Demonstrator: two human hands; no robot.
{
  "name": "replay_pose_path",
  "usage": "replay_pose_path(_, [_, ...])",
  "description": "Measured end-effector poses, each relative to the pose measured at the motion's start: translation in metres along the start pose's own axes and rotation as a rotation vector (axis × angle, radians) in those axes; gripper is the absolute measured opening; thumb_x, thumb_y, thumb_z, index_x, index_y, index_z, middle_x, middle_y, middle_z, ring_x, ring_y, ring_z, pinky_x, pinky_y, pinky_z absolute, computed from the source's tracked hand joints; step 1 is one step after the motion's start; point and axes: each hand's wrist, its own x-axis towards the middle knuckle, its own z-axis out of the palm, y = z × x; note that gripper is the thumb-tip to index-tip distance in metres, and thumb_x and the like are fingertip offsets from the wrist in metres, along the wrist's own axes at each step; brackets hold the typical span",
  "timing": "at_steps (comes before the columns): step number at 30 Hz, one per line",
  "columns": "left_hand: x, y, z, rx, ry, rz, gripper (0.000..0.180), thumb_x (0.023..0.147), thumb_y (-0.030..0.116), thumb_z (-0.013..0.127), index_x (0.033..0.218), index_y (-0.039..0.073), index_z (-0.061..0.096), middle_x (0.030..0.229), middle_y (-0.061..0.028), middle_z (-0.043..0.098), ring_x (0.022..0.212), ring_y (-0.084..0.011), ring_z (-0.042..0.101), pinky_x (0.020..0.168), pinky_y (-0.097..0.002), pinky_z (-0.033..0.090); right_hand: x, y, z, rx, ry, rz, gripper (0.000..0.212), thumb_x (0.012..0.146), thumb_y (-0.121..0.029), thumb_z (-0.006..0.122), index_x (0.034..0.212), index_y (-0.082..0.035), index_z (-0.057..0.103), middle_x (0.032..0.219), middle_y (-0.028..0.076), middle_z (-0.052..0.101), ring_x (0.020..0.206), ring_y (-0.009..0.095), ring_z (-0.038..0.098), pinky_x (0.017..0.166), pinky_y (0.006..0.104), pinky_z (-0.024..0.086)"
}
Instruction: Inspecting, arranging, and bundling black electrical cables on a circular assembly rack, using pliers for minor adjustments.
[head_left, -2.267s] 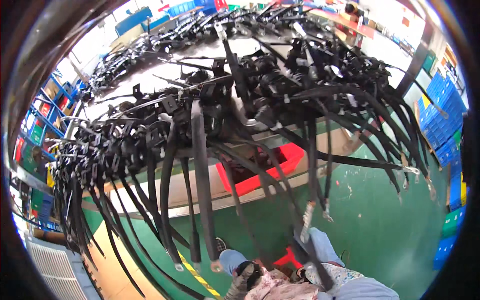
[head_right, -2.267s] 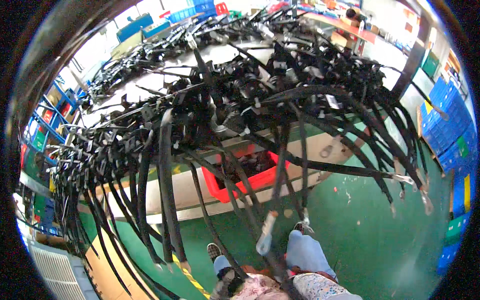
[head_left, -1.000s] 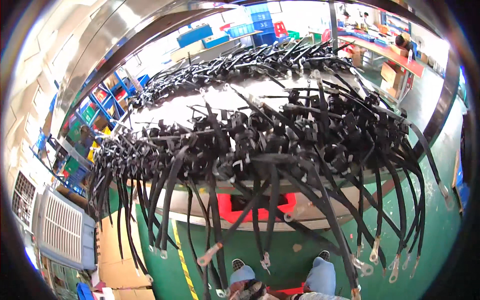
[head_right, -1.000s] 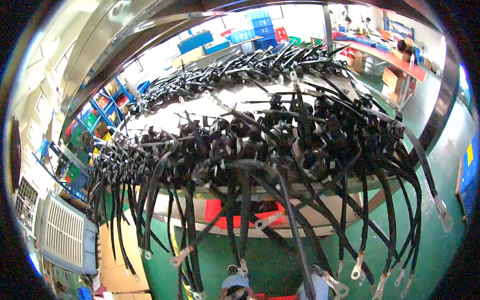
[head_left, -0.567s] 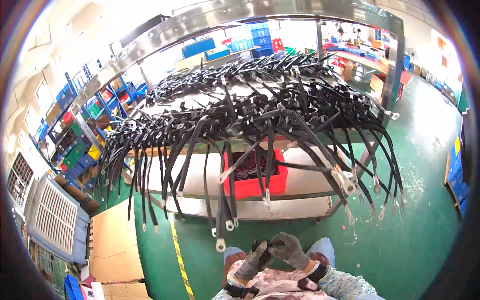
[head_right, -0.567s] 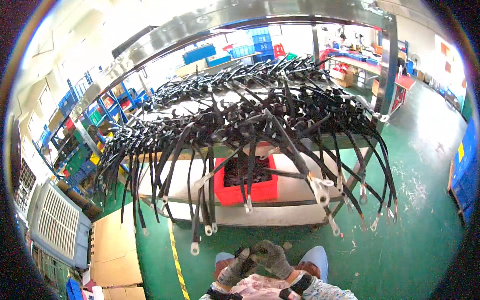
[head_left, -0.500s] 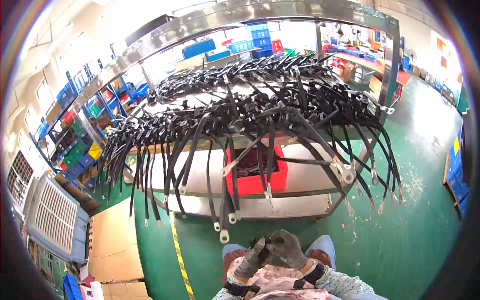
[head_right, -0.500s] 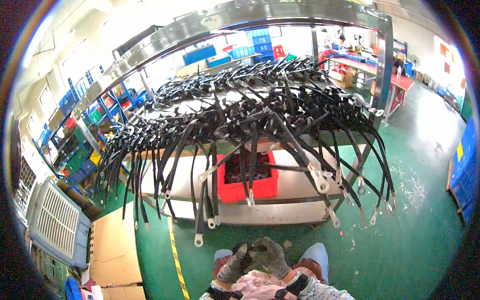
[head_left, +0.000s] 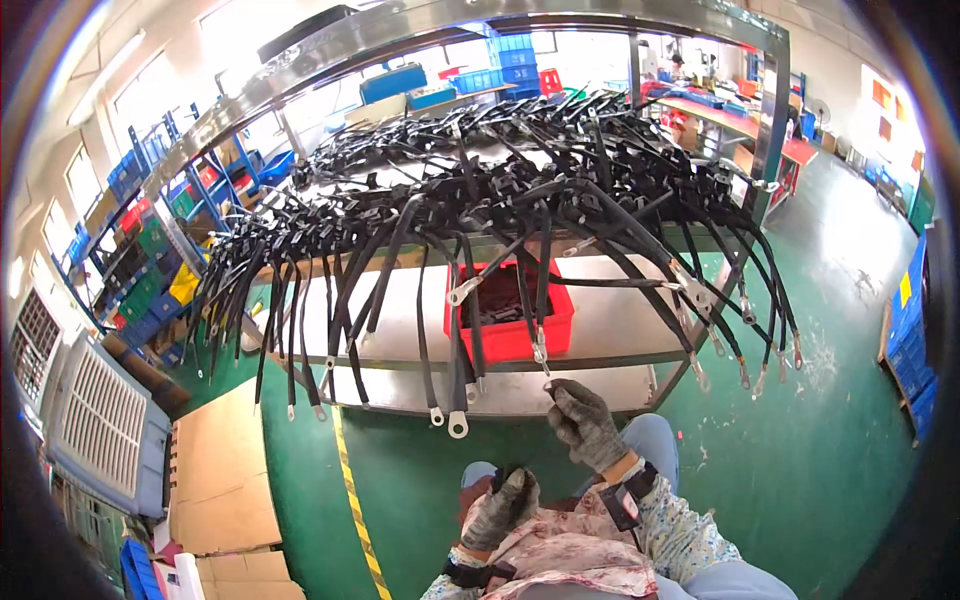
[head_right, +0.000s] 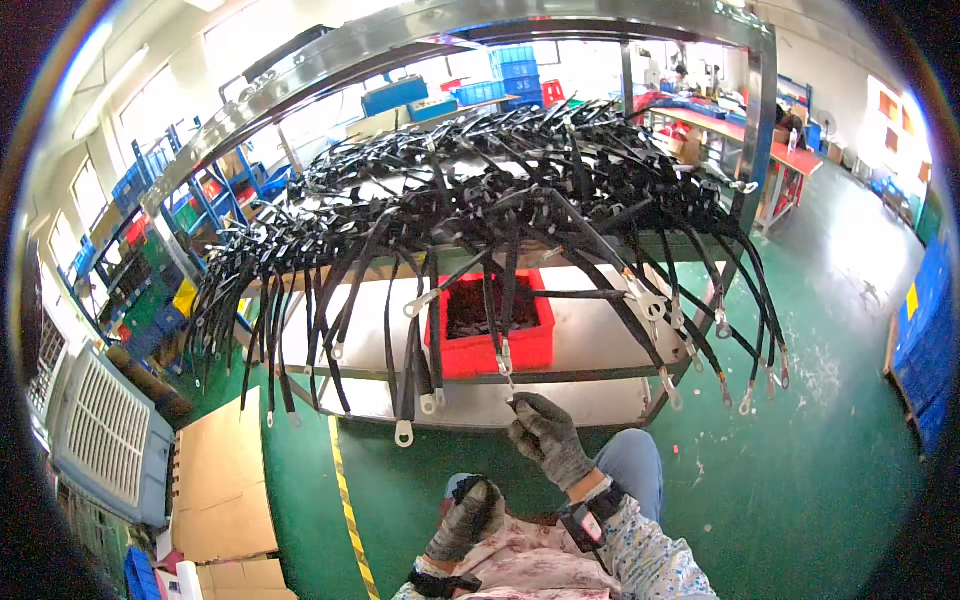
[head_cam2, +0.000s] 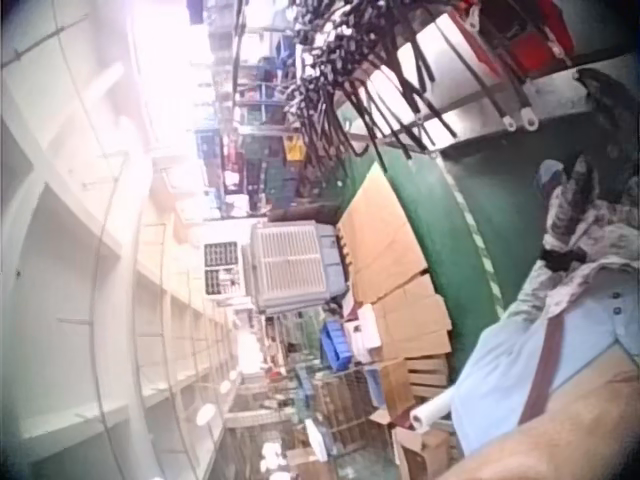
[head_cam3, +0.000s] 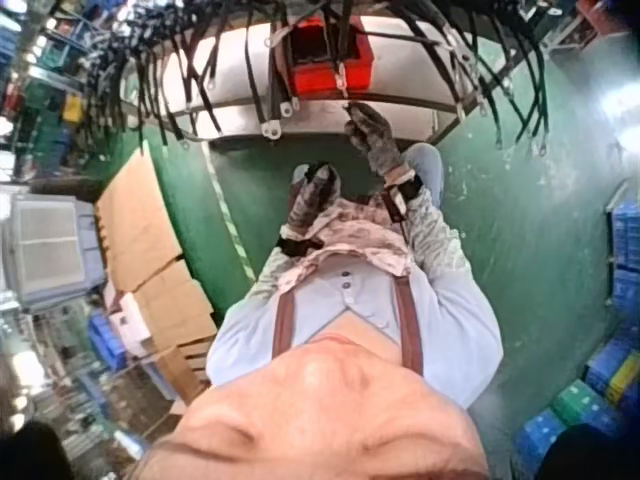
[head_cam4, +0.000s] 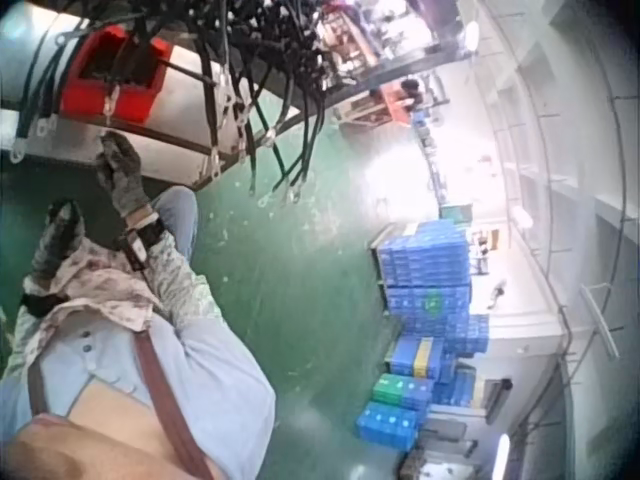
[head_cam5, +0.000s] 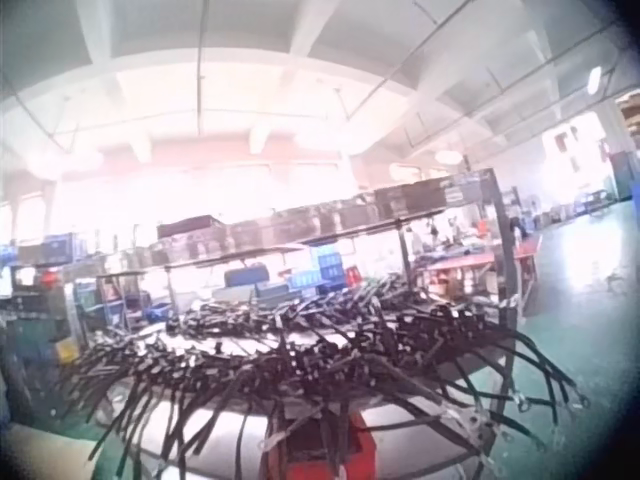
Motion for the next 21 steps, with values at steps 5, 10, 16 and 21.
replay_pose_path(5, [-0.003,-0.004,0.0,0.066,-0.001,0.067,0.02,0.082,0.016,0.066,0.095,0.003,0.058,0.073,-0.0077,0.062,0.054,-0.0126,0.058,0.045,-0.0218,0.044,0.027,0.023,-0.02,0.054,-0.109,-0.073,0.038,0.09,-0.036,0.051,0.106,-0.002,0.056,0.068,-0.002,0.048,0.056,0.007,0.044,0.05,0.0213,0.037])
replay_pose_path(10, [0.018,-0.019,-0.031,-0.004,-0.107,-0.006,0.021,0.084,0.022,0.063,0.095,0.004,0.057,0.071,-0.0068,0.062,0.049,-0.0104,0.054,0.04,-0.0198,0.039,0.041,0.04,-0.021,0.202,-0.143,-0.216,0.039,0.09,-0.035,0.05,0.104,0.001,0.055,0.068,-0.002,0.046,0.057,0.008,0.045,0.053,0.0226,0.038])
replay_pose_path(16, [0.036,-0.042,-0.046,0.078,-0.004,0.09,0.025,0.085,0.026,0.062,0.089,0.002,0.058,0.067,-0.0056,0.06,0.046,-0.0088,0.05,0.039,-0.0199,0.035,0.043,0.04,-0.016,0.091,-0.116,-0.234,0.038,0.091,-0.032,0.051,0.105,0.003,0.054,0.07,-0.002,0.046,0.059,0.009,0.045,0.056,0.0237,0.039])
replay_pose_path(21, [0.03,-0.018,-0.021,0.176,-0.118,0.132,0.023,0.085,0.026,0.061,0.082,0.003,0.059,0.064,-0.0022,0.057,0.049,-0.0074,0.049,0.043,-0.0196,0.035,0.044,0.028,0.002,0.391,-0.153,-0.16,0.034,0.091,-0.026,0.052,0.107,0.004,0.053,0.069,-0.001,0.046,0.059,0.008,0.043,0.056,0.0243,0.038])
